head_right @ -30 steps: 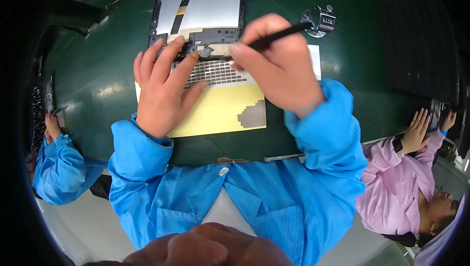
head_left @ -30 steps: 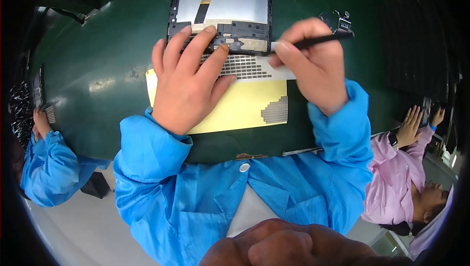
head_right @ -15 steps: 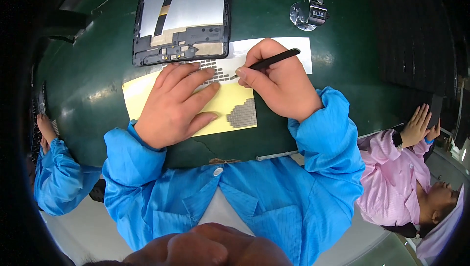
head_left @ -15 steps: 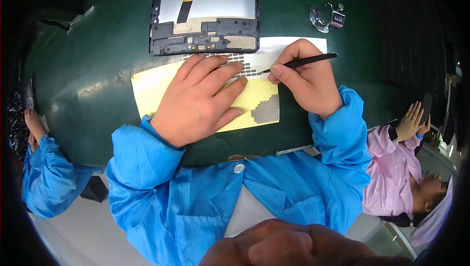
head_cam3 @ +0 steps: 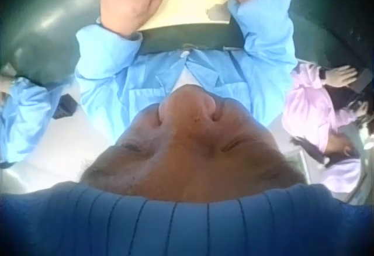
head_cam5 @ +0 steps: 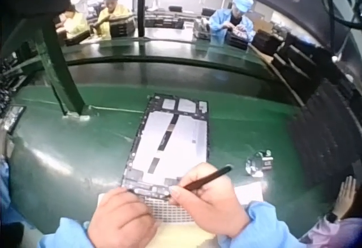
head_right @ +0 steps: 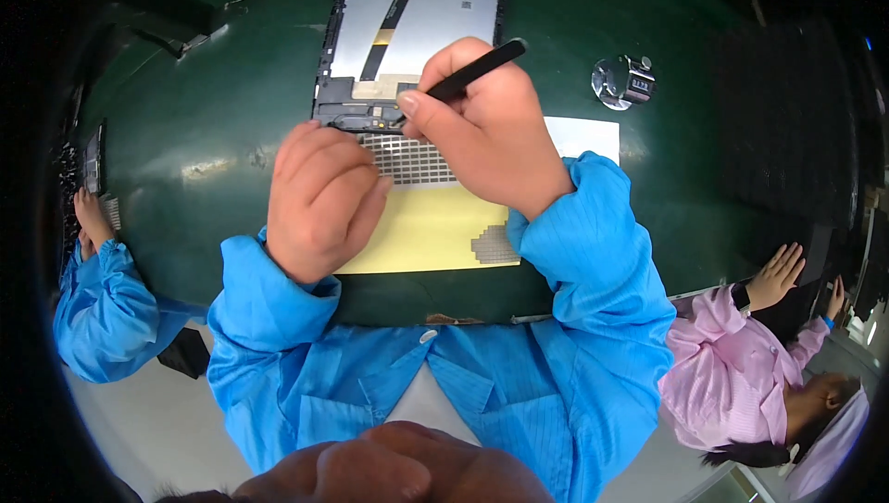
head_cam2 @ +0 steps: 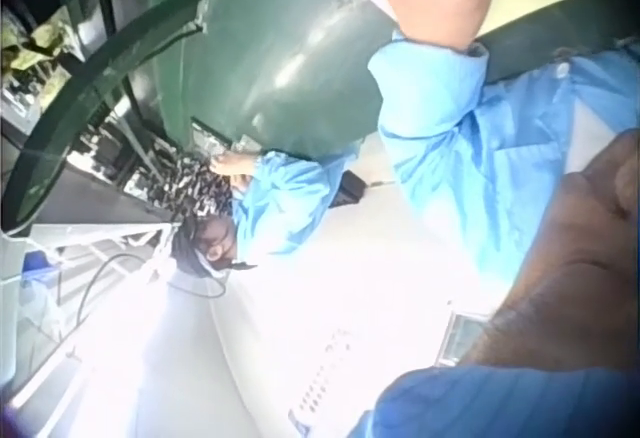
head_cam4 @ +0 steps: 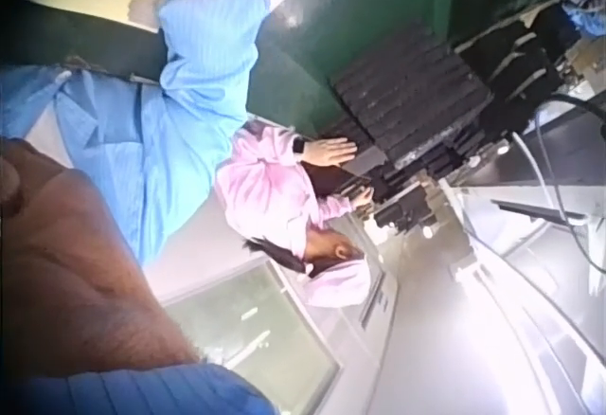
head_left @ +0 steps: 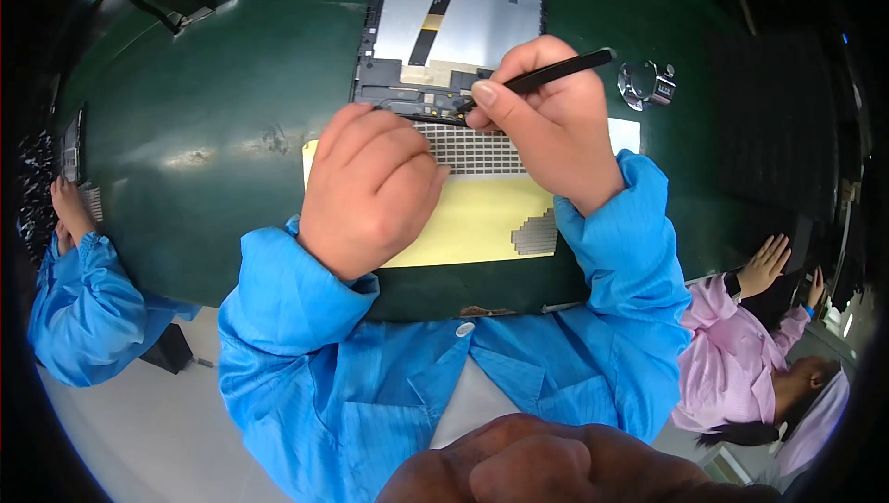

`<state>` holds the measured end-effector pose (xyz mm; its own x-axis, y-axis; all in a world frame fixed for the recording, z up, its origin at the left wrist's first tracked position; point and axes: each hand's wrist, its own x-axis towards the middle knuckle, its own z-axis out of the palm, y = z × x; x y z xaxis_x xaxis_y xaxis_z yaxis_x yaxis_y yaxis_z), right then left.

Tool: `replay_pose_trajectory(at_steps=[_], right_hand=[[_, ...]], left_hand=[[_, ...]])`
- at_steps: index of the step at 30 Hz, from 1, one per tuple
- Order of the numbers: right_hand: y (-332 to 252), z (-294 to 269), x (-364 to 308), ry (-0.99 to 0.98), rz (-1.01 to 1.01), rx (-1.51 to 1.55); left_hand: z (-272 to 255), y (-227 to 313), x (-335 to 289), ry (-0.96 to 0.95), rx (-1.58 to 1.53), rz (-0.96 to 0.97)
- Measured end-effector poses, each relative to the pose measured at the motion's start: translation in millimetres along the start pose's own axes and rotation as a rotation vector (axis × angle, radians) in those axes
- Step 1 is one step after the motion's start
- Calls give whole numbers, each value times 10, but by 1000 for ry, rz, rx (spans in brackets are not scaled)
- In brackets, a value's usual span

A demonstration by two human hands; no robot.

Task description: Using tweezers to carefully apply small labels or components to the back of electronic screen assemblies on an assembly line.

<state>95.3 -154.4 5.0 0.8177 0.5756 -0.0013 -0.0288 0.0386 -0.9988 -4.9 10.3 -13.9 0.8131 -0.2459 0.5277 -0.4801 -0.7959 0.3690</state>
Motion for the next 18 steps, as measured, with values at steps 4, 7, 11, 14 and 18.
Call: replay_pose_trajectory(at_steps=[4, 7, 11, 14, 18], right_hand=[[-1, -39, -20, 25, -24, -109], [-32, -39, -13, 29, -10, -26], [-208, -354, -350, 17, 35, -17], [5, -539, -617, 54, 136, -91], [28, -588, -665, 96, 186, -127]], left_hand=[[-12, -6, 94, 76, 90, -56], [-30, -17, 89, 38, 53, -16], [31, 49, 25, -158, -213, 140], [91, 106, 56, -276, -224, 126], [120, 117, 76, -376, -213, 59]])
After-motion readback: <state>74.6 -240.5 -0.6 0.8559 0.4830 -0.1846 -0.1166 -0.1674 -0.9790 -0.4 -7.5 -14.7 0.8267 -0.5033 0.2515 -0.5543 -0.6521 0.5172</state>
